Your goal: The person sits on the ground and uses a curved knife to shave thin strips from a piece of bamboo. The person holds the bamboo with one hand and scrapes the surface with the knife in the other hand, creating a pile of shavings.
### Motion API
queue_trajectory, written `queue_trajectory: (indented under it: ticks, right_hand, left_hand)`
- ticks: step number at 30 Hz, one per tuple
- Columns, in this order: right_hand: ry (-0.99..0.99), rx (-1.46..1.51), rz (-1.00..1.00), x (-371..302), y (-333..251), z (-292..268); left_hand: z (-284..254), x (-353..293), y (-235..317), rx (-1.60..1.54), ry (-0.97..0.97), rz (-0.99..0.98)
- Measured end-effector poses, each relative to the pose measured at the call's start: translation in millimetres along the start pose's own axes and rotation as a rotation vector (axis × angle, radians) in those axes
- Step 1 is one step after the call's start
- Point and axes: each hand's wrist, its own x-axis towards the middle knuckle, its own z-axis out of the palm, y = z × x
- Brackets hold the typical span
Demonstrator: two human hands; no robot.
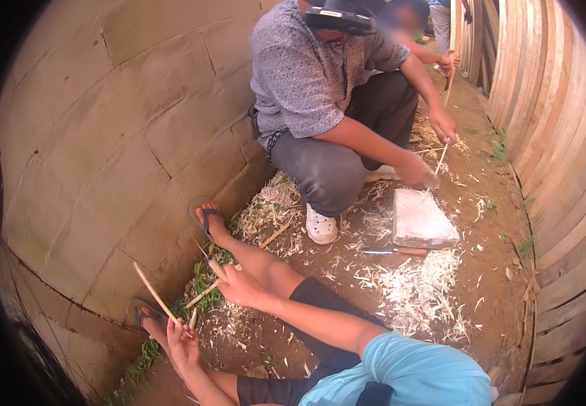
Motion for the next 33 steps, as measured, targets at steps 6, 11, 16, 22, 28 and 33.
queue_trajectory:
  ticks: [6,11,16,22,28,33]
  right_hand:
    - [0.165,-0.028,-0.552,50.1,-43.1,-10.9]
    - [0.125,-0.235,-0.712,73.5,-62.6,-10.0]
    - [-0.080,-0.380,-0.549,76.0,-47.8,27.8]
    - [-0.220,-0.393,-0.631,54.7,-60.9,55.5]
    - [-0.546,-0.447,-0.504,46.9,-37.1,53.4]
    - [-0.756,-0.529,-0.376,41.4,-34.9,41.9]
  left_hand:
    - [15.8,-2.3,-9.2,0.110,-0.242,-0.319]
    - [22.2,-1.3,-4.5,0.081,-0.270,-0.273]
    - [10.3,4.8,-5.0,0.061,-0.032,-0.124]
    - [8.3,-5.1,7.9,0.062,0.081,-0.075]
    - [1.4,4.2,-7.8,0.235,0.076,-0.083]
    - [-5.3,6.5,-13.9,0.441,0.108,-0.097]
